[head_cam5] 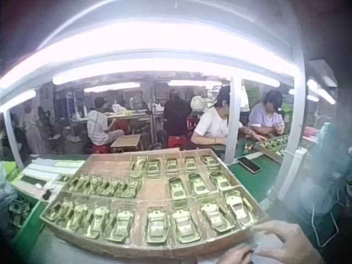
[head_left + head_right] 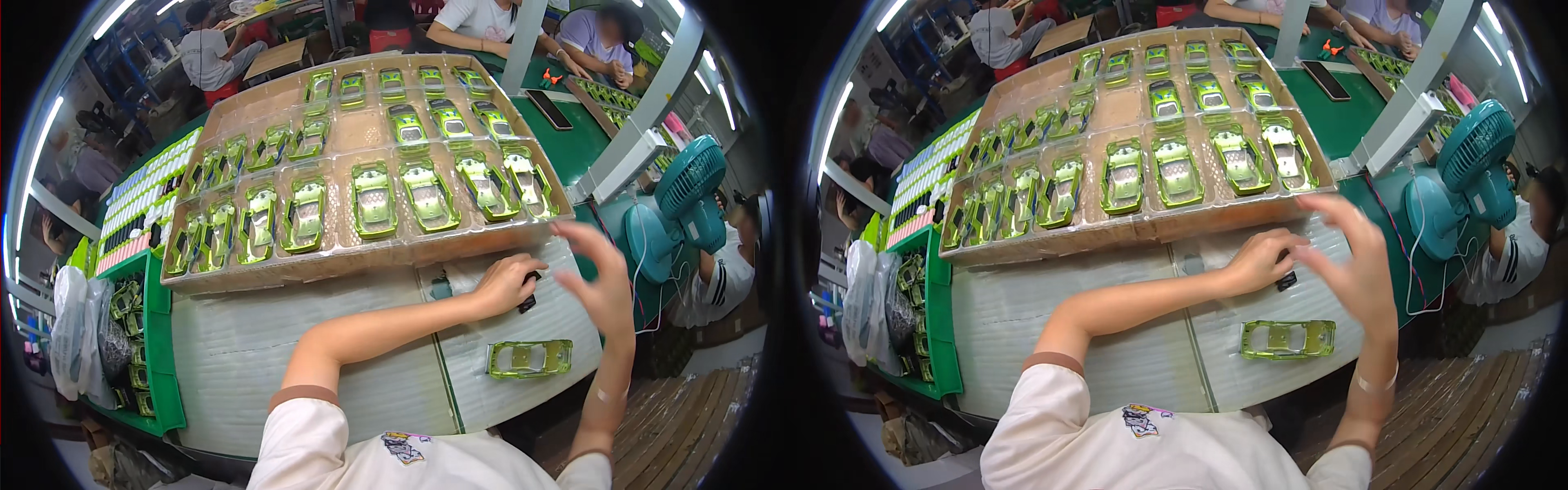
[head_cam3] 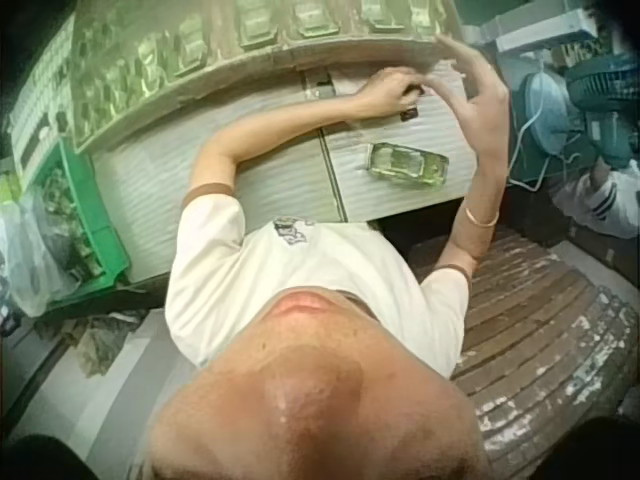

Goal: The person assembles green toy cars by inserting small black wheels into the chassis. They pick up a car body, insert a wheel, rotate the object to check the fit, and place it into a cardboard tray. The process is repeated for multiple units.

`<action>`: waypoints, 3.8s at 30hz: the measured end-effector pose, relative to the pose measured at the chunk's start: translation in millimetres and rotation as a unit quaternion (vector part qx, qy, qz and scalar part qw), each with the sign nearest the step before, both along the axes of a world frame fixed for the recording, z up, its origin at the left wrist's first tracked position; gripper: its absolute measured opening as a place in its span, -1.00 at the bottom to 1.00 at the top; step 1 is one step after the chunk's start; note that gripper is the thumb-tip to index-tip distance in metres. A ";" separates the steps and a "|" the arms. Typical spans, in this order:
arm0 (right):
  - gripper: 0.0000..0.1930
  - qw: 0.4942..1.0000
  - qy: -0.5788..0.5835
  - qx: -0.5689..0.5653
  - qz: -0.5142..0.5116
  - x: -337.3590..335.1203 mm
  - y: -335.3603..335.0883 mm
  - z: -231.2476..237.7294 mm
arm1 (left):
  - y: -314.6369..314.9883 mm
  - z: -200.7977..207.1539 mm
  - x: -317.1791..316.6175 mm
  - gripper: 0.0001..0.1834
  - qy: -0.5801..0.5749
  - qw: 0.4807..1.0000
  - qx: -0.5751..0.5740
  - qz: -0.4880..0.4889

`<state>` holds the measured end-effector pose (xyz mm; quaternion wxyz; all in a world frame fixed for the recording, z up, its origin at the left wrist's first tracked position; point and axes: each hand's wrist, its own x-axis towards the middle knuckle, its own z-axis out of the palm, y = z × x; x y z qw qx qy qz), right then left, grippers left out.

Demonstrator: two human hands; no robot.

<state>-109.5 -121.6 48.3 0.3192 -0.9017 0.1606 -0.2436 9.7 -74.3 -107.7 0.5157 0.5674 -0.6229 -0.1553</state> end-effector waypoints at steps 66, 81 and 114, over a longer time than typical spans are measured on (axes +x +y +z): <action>-0.76 0.837 -0.505 0.163 0.135 -27.6 51.7 -60.5 | 72.9 150.1 2.7 -0.74 -0.181 0.939 -0.167 -0.240; -0.72 0.857 -0.466 0.153 0.158 -32.1 51.5 -58.4 | 76.2 148.9 12.6 -0.74 -0.240 0.919 -0.127 -0.287; -0.74 0.893 -0.376 0.204 0.137 -42.7 46.3 -64.6 | 67.2 122.4 -2.8 -0.45 0.542 0.647 0.318 -0.432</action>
